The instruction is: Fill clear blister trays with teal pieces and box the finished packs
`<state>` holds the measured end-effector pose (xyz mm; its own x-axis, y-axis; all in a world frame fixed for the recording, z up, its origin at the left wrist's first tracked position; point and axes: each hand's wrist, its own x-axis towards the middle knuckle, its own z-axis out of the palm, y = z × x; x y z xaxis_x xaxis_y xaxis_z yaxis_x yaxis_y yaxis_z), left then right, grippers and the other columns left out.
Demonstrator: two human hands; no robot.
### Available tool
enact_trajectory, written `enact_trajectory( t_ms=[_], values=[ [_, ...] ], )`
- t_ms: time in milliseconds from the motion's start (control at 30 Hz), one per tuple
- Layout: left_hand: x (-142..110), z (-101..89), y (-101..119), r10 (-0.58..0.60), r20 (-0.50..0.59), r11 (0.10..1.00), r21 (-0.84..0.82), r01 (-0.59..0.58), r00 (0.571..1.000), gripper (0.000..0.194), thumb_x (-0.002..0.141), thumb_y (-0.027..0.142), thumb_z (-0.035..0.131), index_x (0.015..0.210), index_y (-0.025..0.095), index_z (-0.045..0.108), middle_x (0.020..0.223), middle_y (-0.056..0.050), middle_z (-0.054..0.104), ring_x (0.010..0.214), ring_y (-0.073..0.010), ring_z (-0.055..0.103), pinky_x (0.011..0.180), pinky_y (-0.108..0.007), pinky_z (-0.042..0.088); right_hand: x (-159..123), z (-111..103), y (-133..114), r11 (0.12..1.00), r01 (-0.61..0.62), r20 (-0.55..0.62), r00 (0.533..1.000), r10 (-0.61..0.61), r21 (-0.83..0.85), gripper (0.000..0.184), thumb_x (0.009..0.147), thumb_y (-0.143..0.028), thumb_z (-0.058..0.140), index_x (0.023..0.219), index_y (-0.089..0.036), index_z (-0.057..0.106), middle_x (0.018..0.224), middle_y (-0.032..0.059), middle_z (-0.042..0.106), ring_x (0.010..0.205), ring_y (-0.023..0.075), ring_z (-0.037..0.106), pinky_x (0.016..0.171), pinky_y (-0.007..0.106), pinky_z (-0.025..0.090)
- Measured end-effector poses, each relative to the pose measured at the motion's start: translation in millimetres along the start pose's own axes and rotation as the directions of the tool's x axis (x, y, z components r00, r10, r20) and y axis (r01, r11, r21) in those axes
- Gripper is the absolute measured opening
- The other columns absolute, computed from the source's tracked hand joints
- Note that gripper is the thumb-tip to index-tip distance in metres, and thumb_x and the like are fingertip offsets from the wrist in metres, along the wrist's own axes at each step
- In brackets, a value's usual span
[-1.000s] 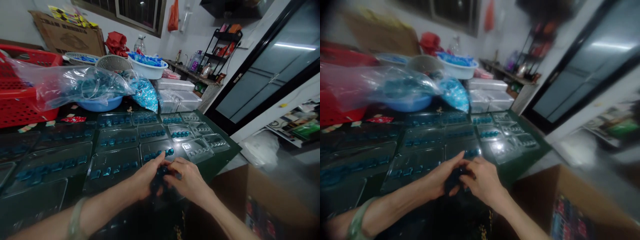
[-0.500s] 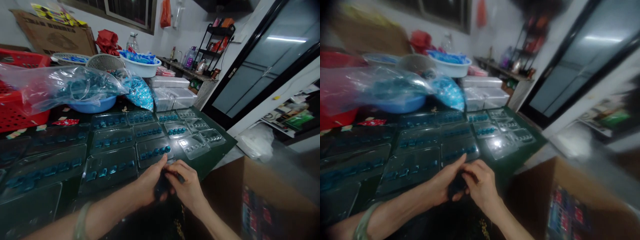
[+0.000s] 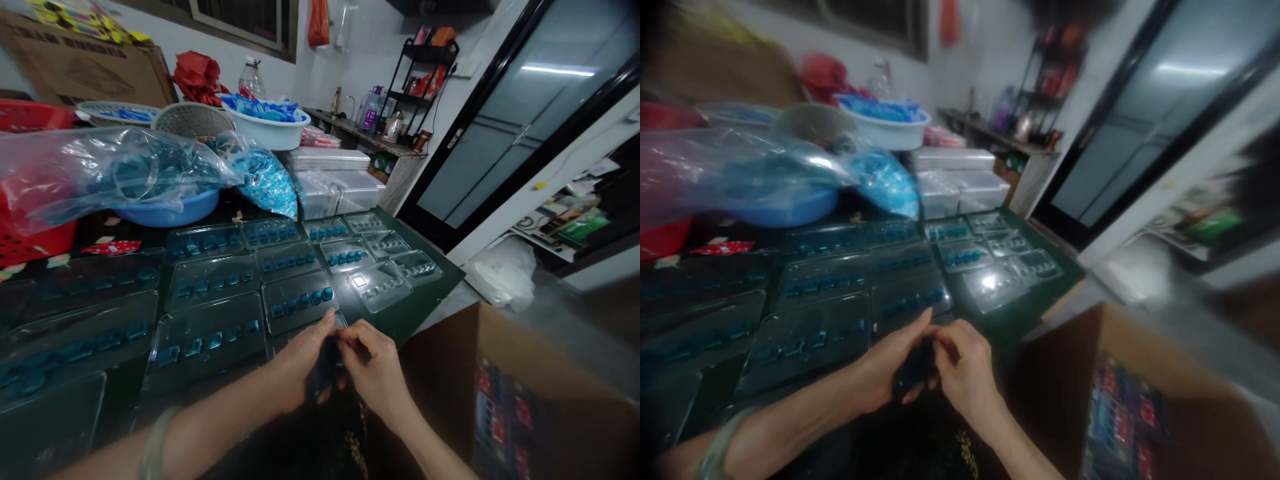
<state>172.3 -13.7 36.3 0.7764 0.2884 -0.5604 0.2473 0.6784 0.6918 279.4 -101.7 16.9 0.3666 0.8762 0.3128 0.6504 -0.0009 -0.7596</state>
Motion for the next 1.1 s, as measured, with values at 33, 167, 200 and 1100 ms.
enact_trajectory(
  t_ms=[33, 167, 200, 1100],
  values=[
    [0.2, -1.2, -0.6, 0.017, -0.034, 0.999, 0.052, -0.015, 0.999, 0.055, 0.081, 0.063, 0.034, 0.088, 0.014, 0.057, 0.052, -0.004, 0.053, 0.035, -0.0121, 0.044, 0.029, -0.018, 0.029, 0.5, -1.1, 0.7, 1.000, -0.020, -0.006, 1.000, 0.020, -0.002, 0.014, 0.079, -0.013, 0.047, 0.070, -0.020, 0.056, 0.067, -0.0020, 0.050, 0.059, 0.0092, 0.049, 0.055, 0.021, 0.038],
    [1.1, -7.8, -2.1, 0.159, -0.069, 0.950, 0.282, -0.134, 0.985, 0.042, 0.079, 0.052, 0.047, 0.079, 0.012, 0.060, 0.049, -0.002, 0.049, 0.034, -0.0081, 0.036, 0.030, -0.016, 0.024, 3.6, -5.2, 3.1, 0.994, -0.096, -0.017, 0.995, 0.097, 0.049, 0.012, 0.078, -0.015, 0.048, 0.068, -0.019, 0.054, 0.064, -0.0029, 0.050, 0.058, 0.0089, 0.048, 0.054, 0.020, 0.038],
    [1.3, -9.2, -1.9, 0.189, -0.066, 0.935, 0.319, -0.159, 0.980, 0.039, 0.078, 0.050, 0.049, 0.078, 0.012, 0.061, 0.049, -0.001, 0.048, 0.034, -0.0075, 0.035, 0.030, -0.016, 0.023, 4.3, -5.3, 3.7, 0.992, -0.113, -0.020, 0.993, 0.114, 0.063, 0.011, 0.077, -0.015, 0.049, 0.067, -0.018, 0.054, 0.063, -0.0033, 0.050, 0.057, 0.0087, 0.047, 0.054, 0.020, 0.037],
    [4.2, -11.2, 8.5, 0.110, -0.042, 0.994, -0.008, -0.110, 0.993, 0.023, 0.073, 0.032, 0.064, 0.070, 0.014, 0.049, 0.043, 0.002, 0.043, 0.034, -0.0061, 0.034, 0.031, -0.015, 0.017, -1.8, -15.1, -2.1, 0.926, -0.185, 0.075, 0.983, 0.169, 0.329, 0.014, 0.076, -0.019, 0.059, 0.088, -0.023, 0.063, 0.077, -0.0014, 0.058, 0.069, 0.0104, 0.053, 0.062, 0.022, 0.042]
  ],
)
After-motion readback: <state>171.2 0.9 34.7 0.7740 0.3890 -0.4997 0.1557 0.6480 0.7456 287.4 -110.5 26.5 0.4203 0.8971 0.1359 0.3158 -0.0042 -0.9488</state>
